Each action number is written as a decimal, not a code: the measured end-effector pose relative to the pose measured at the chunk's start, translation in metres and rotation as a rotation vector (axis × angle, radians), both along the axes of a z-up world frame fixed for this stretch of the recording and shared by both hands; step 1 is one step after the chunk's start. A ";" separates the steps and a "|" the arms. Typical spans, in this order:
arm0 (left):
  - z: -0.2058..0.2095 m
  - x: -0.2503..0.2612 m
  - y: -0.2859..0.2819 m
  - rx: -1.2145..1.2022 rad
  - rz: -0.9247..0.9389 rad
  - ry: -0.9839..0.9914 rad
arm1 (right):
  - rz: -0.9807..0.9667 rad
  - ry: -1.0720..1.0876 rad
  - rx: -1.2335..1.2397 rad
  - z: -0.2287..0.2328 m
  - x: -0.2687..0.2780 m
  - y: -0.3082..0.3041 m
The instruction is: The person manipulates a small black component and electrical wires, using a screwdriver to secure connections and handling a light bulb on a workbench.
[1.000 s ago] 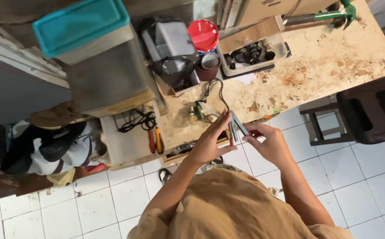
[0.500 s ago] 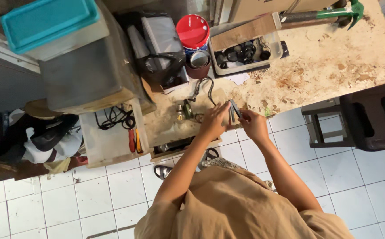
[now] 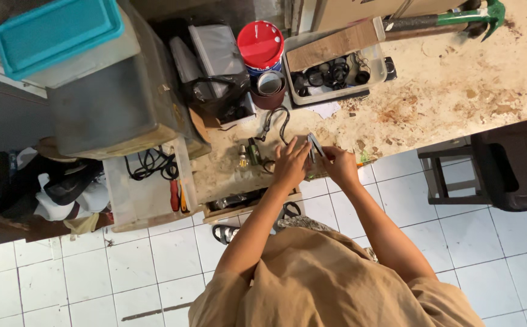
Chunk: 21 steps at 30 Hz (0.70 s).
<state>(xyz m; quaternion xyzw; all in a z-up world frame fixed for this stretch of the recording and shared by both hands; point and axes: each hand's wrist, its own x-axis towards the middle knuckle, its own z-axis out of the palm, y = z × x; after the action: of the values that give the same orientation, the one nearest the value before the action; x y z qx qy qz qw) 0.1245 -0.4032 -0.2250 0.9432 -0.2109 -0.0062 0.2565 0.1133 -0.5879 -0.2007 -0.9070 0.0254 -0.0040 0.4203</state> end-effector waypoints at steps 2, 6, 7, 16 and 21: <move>0.002 -0.001 0.000 0.008 0.003 0.022 | 0.002 0.022 0.007 -0.002 0.001 0.000; 0.002 -0.001 0.001 0.015 0.004 -0.006 | -0.002 0.043 -0.019 -0.004 0.002 0.000; 0.002 0.000 0.001 0.016 0.009 0.001 | -0.002 0.041 -0.014 -0.004 0.003 0.000; 0.000 0.000 0.002 0.059 0.006 -0.027 | 0.007 -0.099 0.001 -0.004 0.000 0.009; 0.028 -0.012 0.005 -0.026 0.038 -0.073 | 0.033 -0.289 -0.088 0.004 -0.006 0.014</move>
<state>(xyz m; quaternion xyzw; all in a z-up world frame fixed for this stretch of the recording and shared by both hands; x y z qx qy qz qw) 0.1123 -0.3980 -0.1965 0.9432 -0.2023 0.0355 0.2610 0.1072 -0.5735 -0.1971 -0.9148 -0.0504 -0.1287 0.3795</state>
